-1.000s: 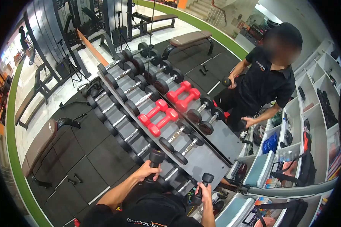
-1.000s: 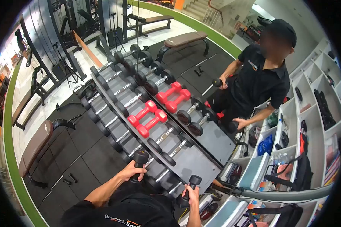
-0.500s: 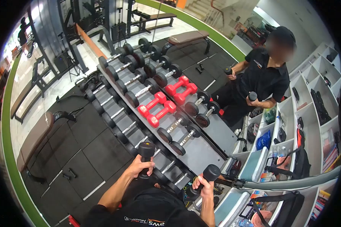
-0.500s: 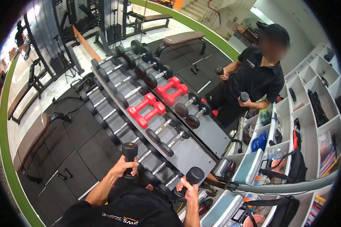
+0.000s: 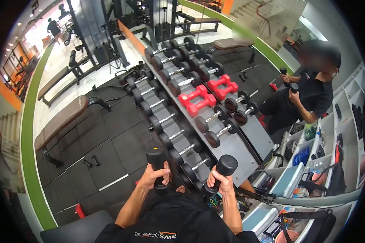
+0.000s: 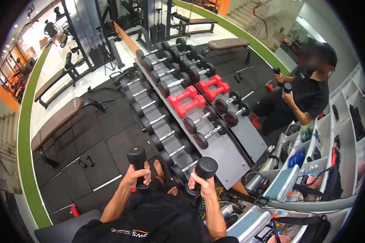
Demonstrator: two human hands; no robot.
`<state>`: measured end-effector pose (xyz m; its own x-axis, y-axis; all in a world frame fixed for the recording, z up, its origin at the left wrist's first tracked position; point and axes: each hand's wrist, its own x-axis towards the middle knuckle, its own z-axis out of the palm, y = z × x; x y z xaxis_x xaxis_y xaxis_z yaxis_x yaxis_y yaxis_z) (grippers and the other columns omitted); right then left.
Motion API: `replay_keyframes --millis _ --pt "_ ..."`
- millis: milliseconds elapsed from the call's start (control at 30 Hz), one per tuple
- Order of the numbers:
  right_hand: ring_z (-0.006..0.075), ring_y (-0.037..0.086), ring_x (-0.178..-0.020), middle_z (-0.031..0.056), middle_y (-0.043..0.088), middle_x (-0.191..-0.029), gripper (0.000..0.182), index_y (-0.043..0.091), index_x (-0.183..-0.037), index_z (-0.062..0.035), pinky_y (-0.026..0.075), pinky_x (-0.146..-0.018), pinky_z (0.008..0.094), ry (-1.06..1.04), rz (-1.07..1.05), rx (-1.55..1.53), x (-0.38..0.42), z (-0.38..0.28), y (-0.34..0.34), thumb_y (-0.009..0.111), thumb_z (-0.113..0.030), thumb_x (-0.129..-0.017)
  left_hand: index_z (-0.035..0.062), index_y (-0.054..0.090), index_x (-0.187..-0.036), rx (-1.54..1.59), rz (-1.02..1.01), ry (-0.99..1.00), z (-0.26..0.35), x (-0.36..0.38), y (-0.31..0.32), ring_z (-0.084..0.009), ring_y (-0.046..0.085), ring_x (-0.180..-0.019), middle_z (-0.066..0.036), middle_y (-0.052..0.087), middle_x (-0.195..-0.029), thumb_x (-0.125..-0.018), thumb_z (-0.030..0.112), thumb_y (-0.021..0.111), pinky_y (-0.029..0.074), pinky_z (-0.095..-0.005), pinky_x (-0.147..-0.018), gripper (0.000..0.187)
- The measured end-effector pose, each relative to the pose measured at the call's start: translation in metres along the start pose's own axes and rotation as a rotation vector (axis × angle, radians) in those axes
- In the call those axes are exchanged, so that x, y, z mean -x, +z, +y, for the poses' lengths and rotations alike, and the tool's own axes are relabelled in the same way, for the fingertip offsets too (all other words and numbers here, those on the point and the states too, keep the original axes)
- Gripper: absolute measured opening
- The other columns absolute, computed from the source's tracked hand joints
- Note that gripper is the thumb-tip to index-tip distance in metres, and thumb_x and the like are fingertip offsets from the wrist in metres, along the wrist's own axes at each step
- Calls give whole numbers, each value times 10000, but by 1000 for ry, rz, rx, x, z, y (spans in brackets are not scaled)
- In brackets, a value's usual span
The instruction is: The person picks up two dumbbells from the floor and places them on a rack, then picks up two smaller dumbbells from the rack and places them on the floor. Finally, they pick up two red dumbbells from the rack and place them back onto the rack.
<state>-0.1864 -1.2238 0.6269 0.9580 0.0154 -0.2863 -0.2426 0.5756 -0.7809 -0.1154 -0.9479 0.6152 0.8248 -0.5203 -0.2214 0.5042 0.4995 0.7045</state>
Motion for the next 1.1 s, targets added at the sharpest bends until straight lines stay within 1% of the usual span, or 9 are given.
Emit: replay_keyframes --millis 67,200,300,400,433,567,800,933,1100 --pt "186 532 -522 76 514 -608 106 551 -932 -2 455 -520 337 32 -33 -62 0 5 8 636 -53 -893 12 538 -825 -9 6 41 -1 18 -7 -167 555 -487 -64 529 -607 -821 40 716 463 -324 -483 180" --pt "128 553 -523 42 570 -641 123 587 -860 -23 439 -490 273 -10 -122 163 -4 9 21 709 -43 -866 11 511 -832 -56 38 66 4 36 -18 -195 554 -481 -81 528 -607 -826 13 689 465 -345 -479 178" --pt "81 516 -504 1 575 -669 146 600 -901 -36 412 -467 241 -100 -131 233 1 -5 52 739 -35 -855 5 500 -894 -49 -21 59 7 27 -31 -218 563 -482 -98 535 -614 -811 -56 652 483 -364 -479 184" --pt "58 508 -491 -27 562 -607 207 602 -905 -40 417 -480 242 -205 -105 551 -1 -1 58 777 -130 -840 4 501 -904 -34 -77 -12 19 6 -33 -224 566 -495 -104 530 -627 -808 -68 652 495 -369 -492 193" --pt "54 510 -492 -34 556 -582 226 607 -888 -40 415 -486 239 -185 -15 592 5 -8 72 789 -162 -831 6 473 -893 -79 -90 -40 22 -2 -35 -248 549 -472 -108 494 -628 -787 -80 624 471 -395 -470 204" --pt "58 503 -486 -31 565 -625 238 601 -924 -34 405 -481 238 -234 52 510 4 16 81 789 -141 -826 3 484 -904 -112 -246 -165 40 -33 -43 -253 552 -467 -109 500 -612 -781 -75 630 479 -400 -478 206" --pt "64 484 -489 -23 541 -584 197 589 -822 -28 383 -491 251 -317 337 318 17 45 123 759 -122 -856 11 531 -826 -190 -455 -405 62 -77 -54 -249 567 -480 -106 531 -622 -765 -68 653 489 -403 -492 157" --pt "73 498 -497 -13 563 -612 187 598 -785 -29 386 -495 242 -334 420 296 25 66 135 756 -100 -855 -10 537 -839 -151 -574 -491 62 -88 -58 -230 587 -502 -108 554 -614 -789 -80 658 500 -383 -509 148" --pt "76 512 -507 -5 573 -625 173 610 -806 -22 401 -498 241 -364 462 208 30 86 143 761 -91 -853 -1 533 -841 -148 -652 -542 56 -87 -46 -233 586 -504 -107 548 -625 -798 -55 655 491 -384 -513 140"
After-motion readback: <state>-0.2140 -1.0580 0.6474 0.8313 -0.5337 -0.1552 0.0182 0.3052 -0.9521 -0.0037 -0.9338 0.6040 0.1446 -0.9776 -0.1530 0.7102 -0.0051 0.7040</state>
